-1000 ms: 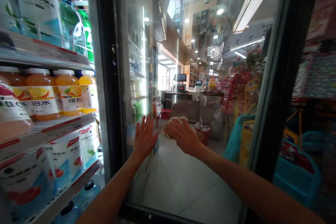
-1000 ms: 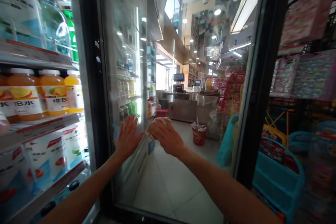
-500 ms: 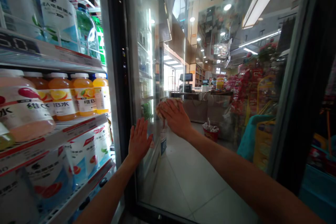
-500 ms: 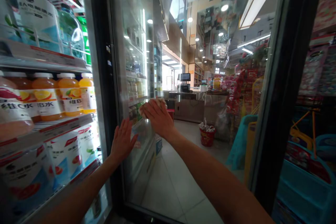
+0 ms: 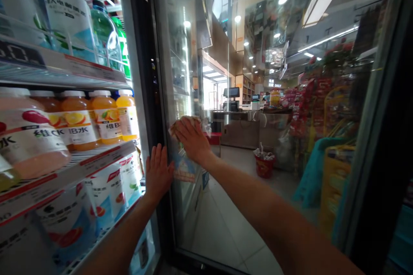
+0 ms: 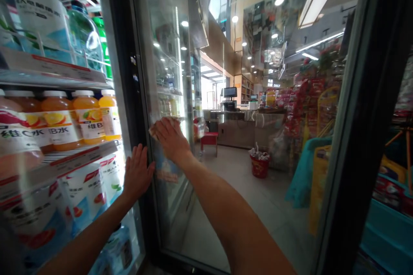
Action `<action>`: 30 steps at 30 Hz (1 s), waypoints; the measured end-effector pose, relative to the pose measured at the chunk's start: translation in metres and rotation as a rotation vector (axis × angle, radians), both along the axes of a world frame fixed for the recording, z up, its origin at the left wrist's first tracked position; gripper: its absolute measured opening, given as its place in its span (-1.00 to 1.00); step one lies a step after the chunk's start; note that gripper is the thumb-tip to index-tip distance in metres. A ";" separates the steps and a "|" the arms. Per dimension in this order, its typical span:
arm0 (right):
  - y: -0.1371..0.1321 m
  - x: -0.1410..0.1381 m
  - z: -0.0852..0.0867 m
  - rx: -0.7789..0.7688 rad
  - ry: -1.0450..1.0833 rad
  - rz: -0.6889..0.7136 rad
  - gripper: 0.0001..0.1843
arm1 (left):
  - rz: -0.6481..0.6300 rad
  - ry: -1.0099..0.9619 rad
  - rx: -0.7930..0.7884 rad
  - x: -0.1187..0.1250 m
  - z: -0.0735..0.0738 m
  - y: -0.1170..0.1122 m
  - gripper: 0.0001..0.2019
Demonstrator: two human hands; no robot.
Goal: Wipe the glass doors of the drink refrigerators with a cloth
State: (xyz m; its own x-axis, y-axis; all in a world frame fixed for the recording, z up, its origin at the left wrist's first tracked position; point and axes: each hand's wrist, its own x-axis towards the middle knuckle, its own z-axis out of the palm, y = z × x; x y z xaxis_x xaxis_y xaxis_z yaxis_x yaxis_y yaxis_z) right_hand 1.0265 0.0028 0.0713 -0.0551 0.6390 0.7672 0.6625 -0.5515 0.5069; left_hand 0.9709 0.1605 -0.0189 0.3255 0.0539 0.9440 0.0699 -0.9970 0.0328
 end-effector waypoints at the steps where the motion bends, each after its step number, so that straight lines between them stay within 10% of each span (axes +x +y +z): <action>1: 0.003 -0.001 -0.008 -0.062 -0.015 0.019 -0.55 | -0.002 -0.005 -0.006 0.000 0.001 0.001 -0.45; 5: 0.001 -0.002 -0.036 -0.238 -0.037 0.069 -0.57 | -0.005 -0.027 -0.008 -0.002 0.003 0.004 -0.45; 20: -0.102 -0.008 -0.039 0.040 -0.008 -0.117 -0.46 | -0.118 -0.067 0.031 0.017 0.016 -0.059 -0.43; 25: -0.129 -0.013 -0.071 -0.161 -0.020 -0.097 -0.45 | -0.152 -0.075 0.074 0.018 0.014 -0.079 -0.43; 30: -0.150 -0.010 -0.046 0.117 0.013 -0.196 -0.45 | -0.189 -0.071 0.106 0.020 0.008 -0.100 -0.41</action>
